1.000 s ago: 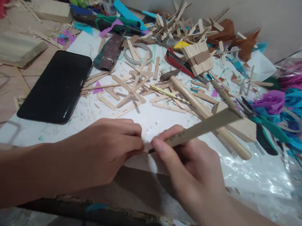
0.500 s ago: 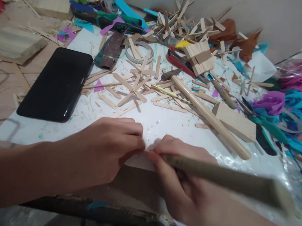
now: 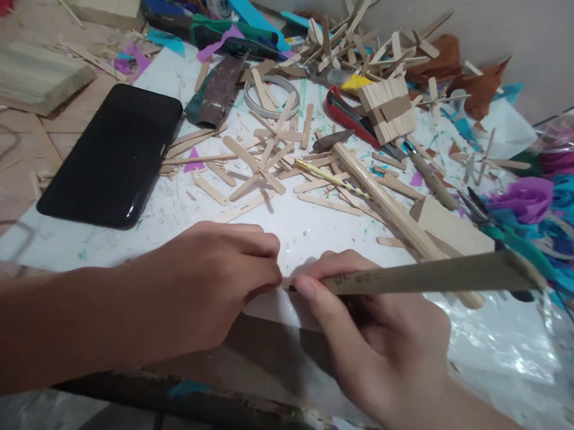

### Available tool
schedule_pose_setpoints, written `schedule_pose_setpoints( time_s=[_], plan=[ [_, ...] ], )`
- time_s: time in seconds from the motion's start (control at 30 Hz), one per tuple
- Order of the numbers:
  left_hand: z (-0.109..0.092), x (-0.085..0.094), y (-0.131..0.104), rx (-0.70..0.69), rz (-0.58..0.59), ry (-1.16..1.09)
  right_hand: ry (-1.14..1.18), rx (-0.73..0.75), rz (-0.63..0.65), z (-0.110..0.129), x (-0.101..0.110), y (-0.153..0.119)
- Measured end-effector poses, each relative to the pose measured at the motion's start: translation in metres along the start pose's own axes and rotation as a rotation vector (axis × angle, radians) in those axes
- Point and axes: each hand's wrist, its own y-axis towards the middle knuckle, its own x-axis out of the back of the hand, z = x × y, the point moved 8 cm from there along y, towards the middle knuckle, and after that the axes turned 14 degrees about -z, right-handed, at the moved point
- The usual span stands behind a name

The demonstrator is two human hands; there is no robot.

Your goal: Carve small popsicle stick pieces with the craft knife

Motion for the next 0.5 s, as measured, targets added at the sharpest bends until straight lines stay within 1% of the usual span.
schedule_pose_setpoints(
  time_s=[0.13,0.27,0.33,0.43,0.5],
  plan=[
    [0.000,0.000,0.000,-0.005,0.000,0.003,-0.014,0.020,-0.007,-0.001,-0.001,0.000],
    [0.000,-0.003,0.001,-0.002,0.048,0.016,0.081,-0.008,-0.019,-0.001,-0.004,0.000],
    [0.001,-0.002,0.001,0.001,0.041,0.013,0.089,-0.079,-0.029,-0.007,-0.005,0.001],
    [0.002,-0.001,-0.001,0.013,0.018,0.000,0.131,-0.277,-0.096,-0.025,0.000,0.003],
    [0.003,-0.001,-0.003,0.036,0.003,-0.022,0.174,-0.334,-0.143,-0.030,0.004,0.004]
  ],
)
